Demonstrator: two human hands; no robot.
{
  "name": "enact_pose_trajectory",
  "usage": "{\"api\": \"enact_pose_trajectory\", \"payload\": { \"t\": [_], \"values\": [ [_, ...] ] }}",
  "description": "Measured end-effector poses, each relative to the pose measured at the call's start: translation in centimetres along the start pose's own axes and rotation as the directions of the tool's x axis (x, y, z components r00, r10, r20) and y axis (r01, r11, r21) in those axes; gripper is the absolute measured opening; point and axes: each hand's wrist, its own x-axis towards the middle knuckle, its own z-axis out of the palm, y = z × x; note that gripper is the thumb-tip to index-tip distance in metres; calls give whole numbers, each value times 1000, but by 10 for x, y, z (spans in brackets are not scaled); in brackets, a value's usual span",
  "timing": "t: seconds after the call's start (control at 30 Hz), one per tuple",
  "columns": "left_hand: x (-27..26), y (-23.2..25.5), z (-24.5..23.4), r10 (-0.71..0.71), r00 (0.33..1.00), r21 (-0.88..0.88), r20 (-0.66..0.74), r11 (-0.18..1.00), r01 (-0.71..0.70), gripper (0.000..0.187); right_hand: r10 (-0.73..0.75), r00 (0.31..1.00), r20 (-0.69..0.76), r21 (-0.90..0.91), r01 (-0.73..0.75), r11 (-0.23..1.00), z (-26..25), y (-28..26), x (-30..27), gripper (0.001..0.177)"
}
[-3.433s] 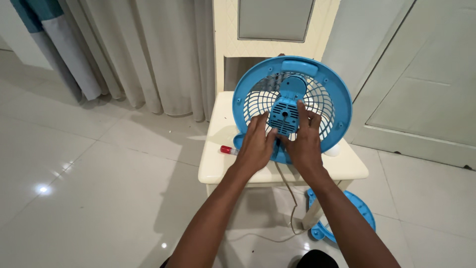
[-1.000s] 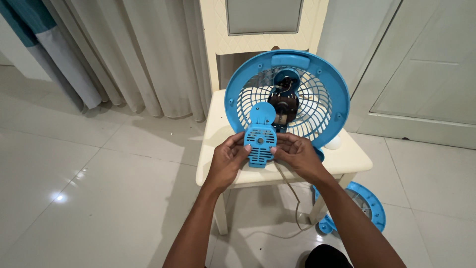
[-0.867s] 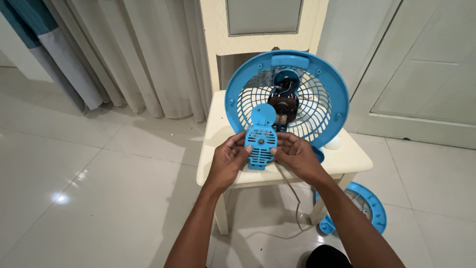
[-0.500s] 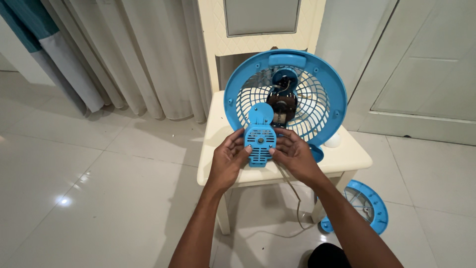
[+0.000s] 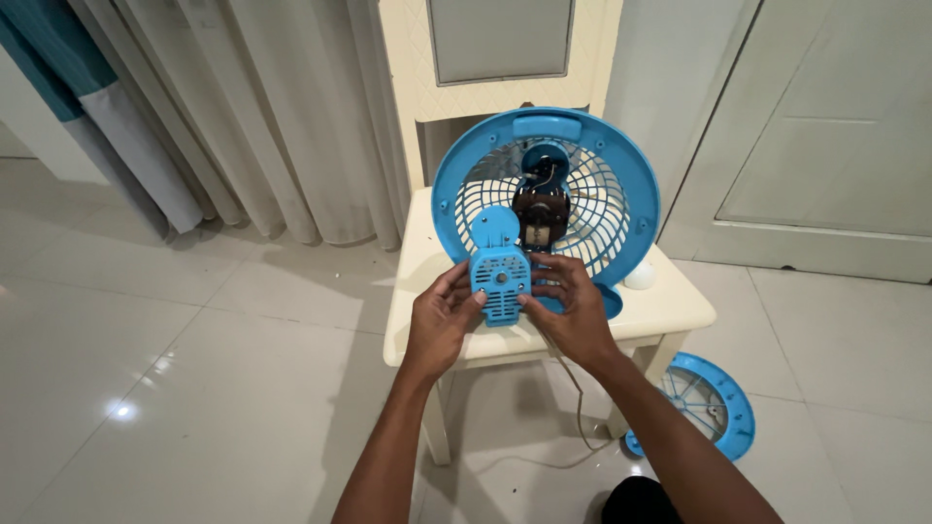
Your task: The person disassembles a blue pedestal fan by removing the rear grille and motor cover, then reassembles the components. They use a screwdriver to loosen and tighten screws on the fan housing while working on a small white table.
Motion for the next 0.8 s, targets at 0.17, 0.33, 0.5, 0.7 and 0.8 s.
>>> {"api": "enact_pose_trajectory", "payload": {
  "t": [0.17, 0.33, 0.5, 0.7, 0.8],
  "values": [
    [-1, 2, 0, -37, 999, 17, -12, 999, 37, 57, 53, 998, -18, 14, -52, 999, 0, 5, 1, 54],
    [-2, 4, 2, -20, 1000, 51, -9, 998, 21, 56, 147, 989, -9, 64, -147, 987, 1, -3, 8, 54],
    [-5, 4, 2, -9, 1000, 69, -26, 998, 11, 53, 277, 960, 41, 62, -279, 958, -4, -15, 8, 52],
    [-6, 5, 3, -13, 999, 102, -38, 995, 16, 49, 163, 985, 50, 94, -167, 982, 1, -13, 9, 47],
    [-8, 9, 5, -38, 998, 158, -44, 986, 45, 47, 213, 975, 64, 104, -219, 970, -2, -14, 9, 47]
  ]
}}
